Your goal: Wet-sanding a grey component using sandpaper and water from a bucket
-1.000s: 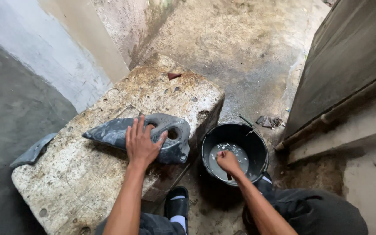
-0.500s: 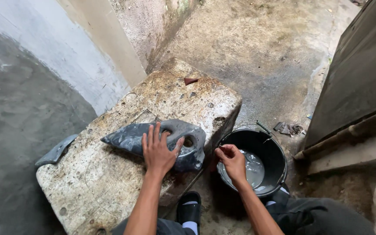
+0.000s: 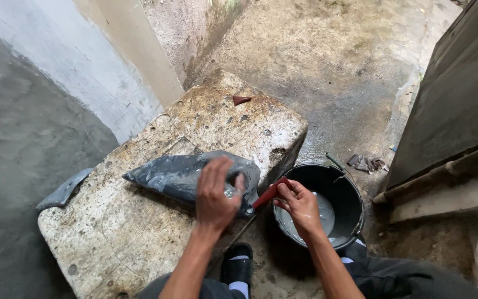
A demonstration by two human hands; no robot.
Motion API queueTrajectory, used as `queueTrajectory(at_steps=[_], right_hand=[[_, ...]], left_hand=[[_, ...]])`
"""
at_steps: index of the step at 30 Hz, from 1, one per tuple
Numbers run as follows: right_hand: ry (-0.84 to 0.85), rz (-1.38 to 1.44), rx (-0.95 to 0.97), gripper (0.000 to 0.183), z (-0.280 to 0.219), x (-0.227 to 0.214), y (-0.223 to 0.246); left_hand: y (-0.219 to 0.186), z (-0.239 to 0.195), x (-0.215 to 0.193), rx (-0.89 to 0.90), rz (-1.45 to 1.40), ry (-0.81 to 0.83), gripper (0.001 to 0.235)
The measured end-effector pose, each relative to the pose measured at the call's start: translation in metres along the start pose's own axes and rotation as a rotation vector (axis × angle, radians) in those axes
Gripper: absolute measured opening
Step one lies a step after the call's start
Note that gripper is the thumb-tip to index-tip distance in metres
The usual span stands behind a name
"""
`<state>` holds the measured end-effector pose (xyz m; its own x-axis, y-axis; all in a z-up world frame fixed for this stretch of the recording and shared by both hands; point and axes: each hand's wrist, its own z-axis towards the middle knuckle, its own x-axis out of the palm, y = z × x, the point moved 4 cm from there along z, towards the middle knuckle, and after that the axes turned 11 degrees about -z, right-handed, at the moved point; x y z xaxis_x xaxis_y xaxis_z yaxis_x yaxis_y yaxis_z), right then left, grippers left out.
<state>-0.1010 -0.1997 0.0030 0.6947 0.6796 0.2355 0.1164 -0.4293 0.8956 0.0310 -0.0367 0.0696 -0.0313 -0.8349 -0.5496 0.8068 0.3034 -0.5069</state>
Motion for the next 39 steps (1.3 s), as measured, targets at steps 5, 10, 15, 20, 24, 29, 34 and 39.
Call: queueTrajectory(at_steps=[5, 10, 15, 20, 24, 29, 34, 39], right_hand=[[0.075, 0.033, -0.074, 0.029, -0.026, 0.006, 0.023], [0.086, -0.011, -0.084, 0.028, -0.044, 0.008, 0.04], [0.236, -0.187, -0.152, 0.021, -0.039, -0.001, 0.034], [0.471, -0.334, -0.111, 0.031, -0.043, -0.005, 0.049], [0.511, -0.406, -0.083, 0.036, -0.062, 0.003, 0.069], [0.441, -0.211, -0.126, 0.035, -0.06, 0.005, 0.058], [0.372, -0.195, -0.134, 0.036, -0.062, 0.011, 0.052], [0.354, -0.08, -0.271, 0.023, -0.065, 0.015, 0.053]], left_hand=[[-0.05, -0.02, -0.003, -0.615, -0.484, 0.502, 0.043], [-0.047, -0.024, -0.002, -0.732, -0.498, 0.522, 0.02], [-0.057, -0.015, -0.018, -0.876, -0.765, 0.427, 0.023], [-0.056, -0.018, -0.017, -0.851, -0.895, 0.423, 0.023], [-0.056, -0.017, -0.014, -0.798, -0.922, 0.428, 0.02], [-0.052, -0.026, -0.002, -0.894, -0.914, 0.443, 0.028], [-0.048, -0.045, 0.017, -1.043, -1.151, 0.293, 0.035], [-0.051, -0.048, 0.019, -1.192, -1.284, 0.356, 0.041]])
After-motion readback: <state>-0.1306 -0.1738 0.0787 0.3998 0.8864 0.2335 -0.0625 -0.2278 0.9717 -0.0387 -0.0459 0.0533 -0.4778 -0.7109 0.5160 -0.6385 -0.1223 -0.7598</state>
